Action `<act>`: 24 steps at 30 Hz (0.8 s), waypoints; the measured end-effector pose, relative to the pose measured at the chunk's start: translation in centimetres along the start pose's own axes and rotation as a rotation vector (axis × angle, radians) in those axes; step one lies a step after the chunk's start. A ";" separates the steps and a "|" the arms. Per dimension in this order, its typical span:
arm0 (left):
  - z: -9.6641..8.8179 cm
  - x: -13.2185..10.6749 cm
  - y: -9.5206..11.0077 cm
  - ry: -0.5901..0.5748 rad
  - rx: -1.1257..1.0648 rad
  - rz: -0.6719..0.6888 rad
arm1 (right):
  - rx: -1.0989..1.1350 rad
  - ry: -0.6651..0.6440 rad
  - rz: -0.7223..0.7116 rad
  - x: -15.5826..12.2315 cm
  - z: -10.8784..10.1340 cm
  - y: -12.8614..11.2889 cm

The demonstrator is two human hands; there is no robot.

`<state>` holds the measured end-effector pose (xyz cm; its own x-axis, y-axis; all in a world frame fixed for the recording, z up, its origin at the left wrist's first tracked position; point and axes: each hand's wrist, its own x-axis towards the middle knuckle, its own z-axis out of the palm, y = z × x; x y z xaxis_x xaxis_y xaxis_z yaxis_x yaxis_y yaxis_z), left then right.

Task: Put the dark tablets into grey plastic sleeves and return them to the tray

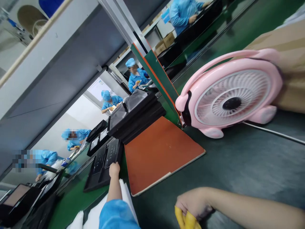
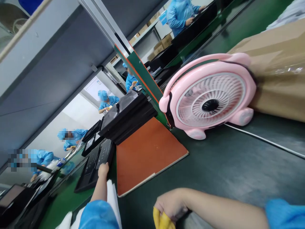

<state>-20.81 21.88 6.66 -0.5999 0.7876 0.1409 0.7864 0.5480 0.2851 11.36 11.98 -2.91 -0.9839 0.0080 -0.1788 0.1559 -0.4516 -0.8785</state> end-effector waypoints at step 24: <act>-3.0 -23.0 -7.4 0.406 -0.438 -0.047 | 0.650 1.041 -0.494 4.7 3.4 -4.6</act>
<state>-13.25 -1.14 4.17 -0.7084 0.5478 0.4451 0.6758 0.3444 0.6517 5.68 11.06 1.74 -0.3528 0.8392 -0.4138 -0.5543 -0.5438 -0.6301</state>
